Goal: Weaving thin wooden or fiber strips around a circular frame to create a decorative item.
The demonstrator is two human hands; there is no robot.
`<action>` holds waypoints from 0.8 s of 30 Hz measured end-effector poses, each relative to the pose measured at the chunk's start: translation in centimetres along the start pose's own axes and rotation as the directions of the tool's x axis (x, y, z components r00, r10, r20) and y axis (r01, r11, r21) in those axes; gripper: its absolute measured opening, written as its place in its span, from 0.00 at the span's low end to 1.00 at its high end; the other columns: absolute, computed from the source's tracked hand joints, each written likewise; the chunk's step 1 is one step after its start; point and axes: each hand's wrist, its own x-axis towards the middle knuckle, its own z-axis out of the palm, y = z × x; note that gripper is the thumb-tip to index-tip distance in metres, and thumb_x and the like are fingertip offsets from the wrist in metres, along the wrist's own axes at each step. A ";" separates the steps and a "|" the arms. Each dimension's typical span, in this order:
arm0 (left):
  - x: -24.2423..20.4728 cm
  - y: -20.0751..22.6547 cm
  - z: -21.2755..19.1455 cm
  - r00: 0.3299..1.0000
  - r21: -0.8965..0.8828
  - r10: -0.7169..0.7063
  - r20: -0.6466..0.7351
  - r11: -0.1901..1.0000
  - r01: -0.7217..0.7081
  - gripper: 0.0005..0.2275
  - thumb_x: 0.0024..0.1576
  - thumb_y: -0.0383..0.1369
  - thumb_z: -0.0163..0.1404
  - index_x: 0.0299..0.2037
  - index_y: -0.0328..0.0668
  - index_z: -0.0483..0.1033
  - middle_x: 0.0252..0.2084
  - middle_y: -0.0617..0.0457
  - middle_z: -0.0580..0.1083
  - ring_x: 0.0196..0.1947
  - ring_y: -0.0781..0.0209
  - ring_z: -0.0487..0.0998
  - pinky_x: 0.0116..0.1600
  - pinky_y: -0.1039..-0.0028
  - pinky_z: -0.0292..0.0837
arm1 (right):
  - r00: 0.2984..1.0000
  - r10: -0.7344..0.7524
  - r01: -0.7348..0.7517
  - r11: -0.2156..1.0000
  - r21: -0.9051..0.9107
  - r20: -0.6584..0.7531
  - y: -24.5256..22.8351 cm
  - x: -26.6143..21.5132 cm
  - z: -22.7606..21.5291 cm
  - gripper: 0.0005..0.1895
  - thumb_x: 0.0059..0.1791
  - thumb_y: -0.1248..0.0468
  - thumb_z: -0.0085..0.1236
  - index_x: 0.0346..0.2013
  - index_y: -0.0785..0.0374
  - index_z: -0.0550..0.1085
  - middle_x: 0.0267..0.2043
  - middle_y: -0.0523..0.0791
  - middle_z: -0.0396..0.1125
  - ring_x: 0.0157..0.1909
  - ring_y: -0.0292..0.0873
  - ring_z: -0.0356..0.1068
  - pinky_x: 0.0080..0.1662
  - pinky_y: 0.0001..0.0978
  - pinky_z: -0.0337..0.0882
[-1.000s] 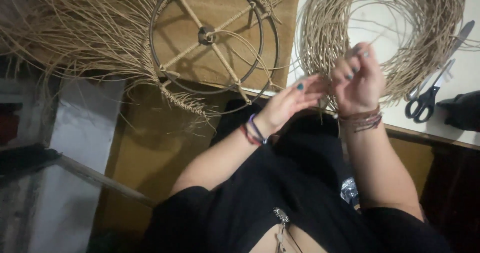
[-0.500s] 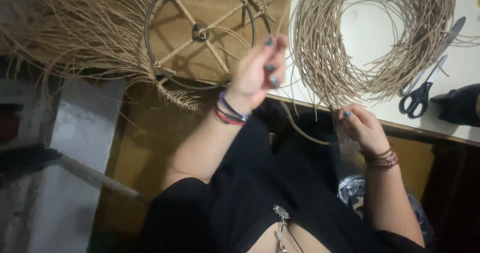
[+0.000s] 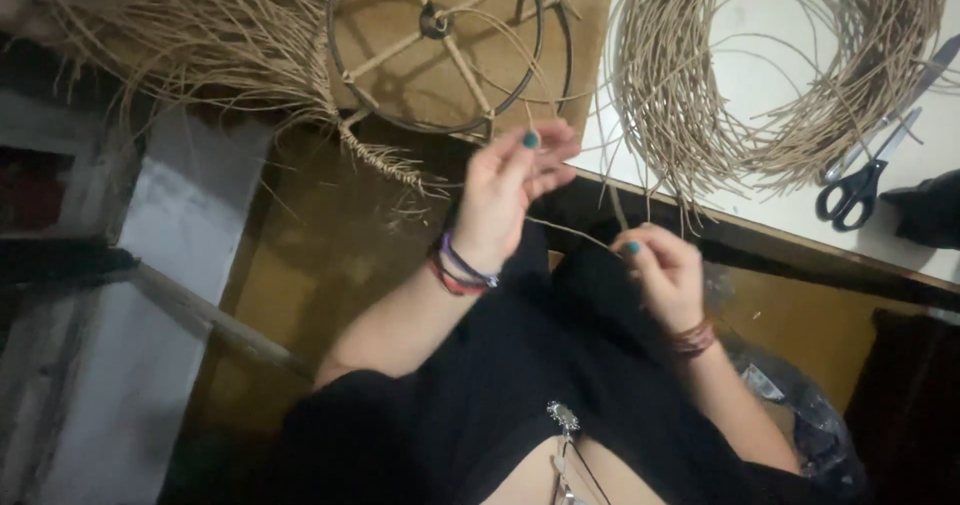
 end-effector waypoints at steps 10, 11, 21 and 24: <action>-3.1 -0.8 -1.9 0.996 -0.033 -0.083 -0.012 0.996 0.083 0.17 0.69 0.36 0.45 0.62 0.32 0.72 0.50 0.33 0.79 0.48 0.46 0.83 0.50 0.59 0.83 | 0.983 -0.111 0.129 0.984 -0.119 0.148 -2.5 -1.1 4.0 0.09 0.52 0.63 0.56 0.30 0.60 0.82 0.18 0.44 0.64 0.22 0.38 0.62 0.28 0.32 0.63; -3.1 -0.8 -1.9 0.997 -0.035 -0.081 -0.018 0.996 0.080 0.16 0.68 0.37 0.46 0.59 0.32 0.74 0.47 0.34 0.79 0.45 0.45 0.83 0.48 0.59 0.83 | 0.983 -0.097 0.115 0.987 -0.109 0.154 -2.6 -1.2 4.1 0.10 0.52 0.63 0.57 0.30 0.60 0.81 0.18 0.45 0.65 0.22 0.39 0.62 0.29 0.32 0.64; -2.5 3.3 -3.6 0.934 0.025 0.213 -0.286 0.976 -0.215 0.12 0.69 0.39 0.42 0.40 0.43 0.74 0.21 0.67 0.54 0.15 0.81 0.58 0.19 0.92 0.55 | 0.970 0.178 -0.194 0.977 0.086 0.165 1.2 -1.4 1.5 0.13 0.57 0.64 0.47 0.35 0.66 0.77 0.15 0.39 0.60 0.20 0.32 0.59 0.29 0.22 0.62; -2.3 5.3 -4.5 0.896 0.049 0.300 -0.328 0.952 -0.302 0.11 0.69 0.41 0.41 0.42 0.46 0.73 0.22 0.67 0.54 0.16 0.79 0.57 0.21 0.90 0.52 | 0.953 0.188 -0.183 0.982 -0.043 0.239 4.6 -1.9 -0.2 0.15 0.58 0.62 0.46 0.41 0.64 0.80 0.10 0.41 0.61 0.16 0.33 0.62 0.27 0.24 0.65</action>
